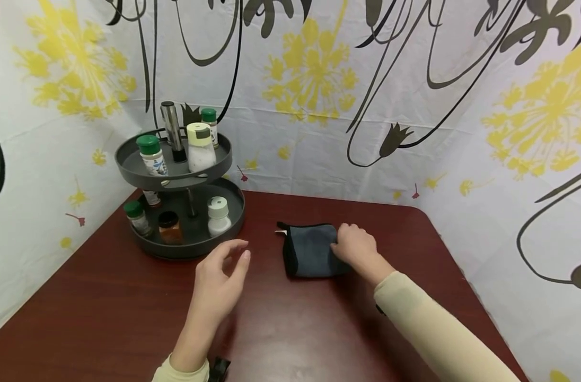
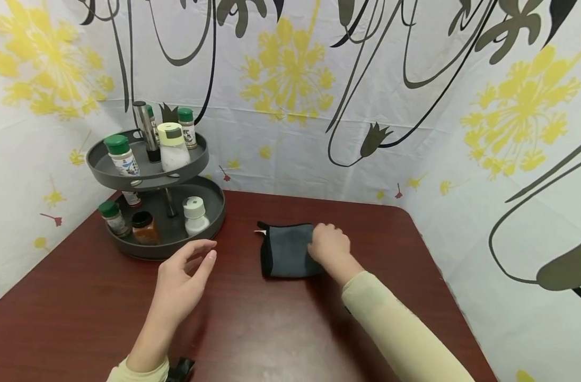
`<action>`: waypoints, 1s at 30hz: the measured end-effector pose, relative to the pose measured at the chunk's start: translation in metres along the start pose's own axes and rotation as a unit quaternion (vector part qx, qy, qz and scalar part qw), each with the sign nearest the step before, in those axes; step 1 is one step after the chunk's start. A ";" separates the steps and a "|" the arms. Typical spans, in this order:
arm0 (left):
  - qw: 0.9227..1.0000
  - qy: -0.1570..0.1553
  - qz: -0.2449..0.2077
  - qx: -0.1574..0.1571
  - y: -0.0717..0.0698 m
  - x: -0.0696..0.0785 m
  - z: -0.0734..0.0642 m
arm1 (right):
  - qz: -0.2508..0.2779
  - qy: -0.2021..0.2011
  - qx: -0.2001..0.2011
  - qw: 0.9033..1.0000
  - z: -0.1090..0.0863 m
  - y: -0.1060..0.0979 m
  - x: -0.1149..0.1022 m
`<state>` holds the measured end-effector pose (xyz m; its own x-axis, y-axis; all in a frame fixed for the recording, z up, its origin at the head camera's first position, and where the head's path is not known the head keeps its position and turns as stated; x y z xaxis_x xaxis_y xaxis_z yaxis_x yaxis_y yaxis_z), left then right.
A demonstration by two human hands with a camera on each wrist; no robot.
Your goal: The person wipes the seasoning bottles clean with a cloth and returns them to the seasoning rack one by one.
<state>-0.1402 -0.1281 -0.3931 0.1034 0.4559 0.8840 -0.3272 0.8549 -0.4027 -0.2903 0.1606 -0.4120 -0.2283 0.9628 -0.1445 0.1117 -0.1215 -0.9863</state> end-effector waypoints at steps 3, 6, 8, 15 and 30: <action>1.000 -0.001 0.000 0.000 0.000 0.001 -0.001 | -0.063 -0.077 0.039 0.994 -0.008 0.010 -0.021; 1.000 0.002 -0.002 0.001 0.001 0.003 -0.001 | -0.054 -0.126 0.002 0.991 -0.012 0.024 -0.036; 1.000 0.003 -0.004 0.001 0.001 0.003 -0.001 | -0.037 -0.118 -0.046 0.991 -0.012 0.035 -0.039; 1.000 -0.005 -0.005 -0.001 -0.002 0.002 0.000 | 0.002 -0.026 -0.102 0.994 0.000 0.057 -0.039; 0.978 0.120 0.166 -0.030 -0.012 -0.005 0.022 | 0.077 -0.015 -0.124 0.989 -0.021 0.011 -0.041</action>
Point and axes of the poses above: each hand's wrist, its own z-axis towards the middle knuckle, its own y-axis out of the palm, x = y × z, the point moved 1 cm from there along z, towards the middle knuckle, and after that the axes turned 8 degrees about -y, right-handed, at the moved point
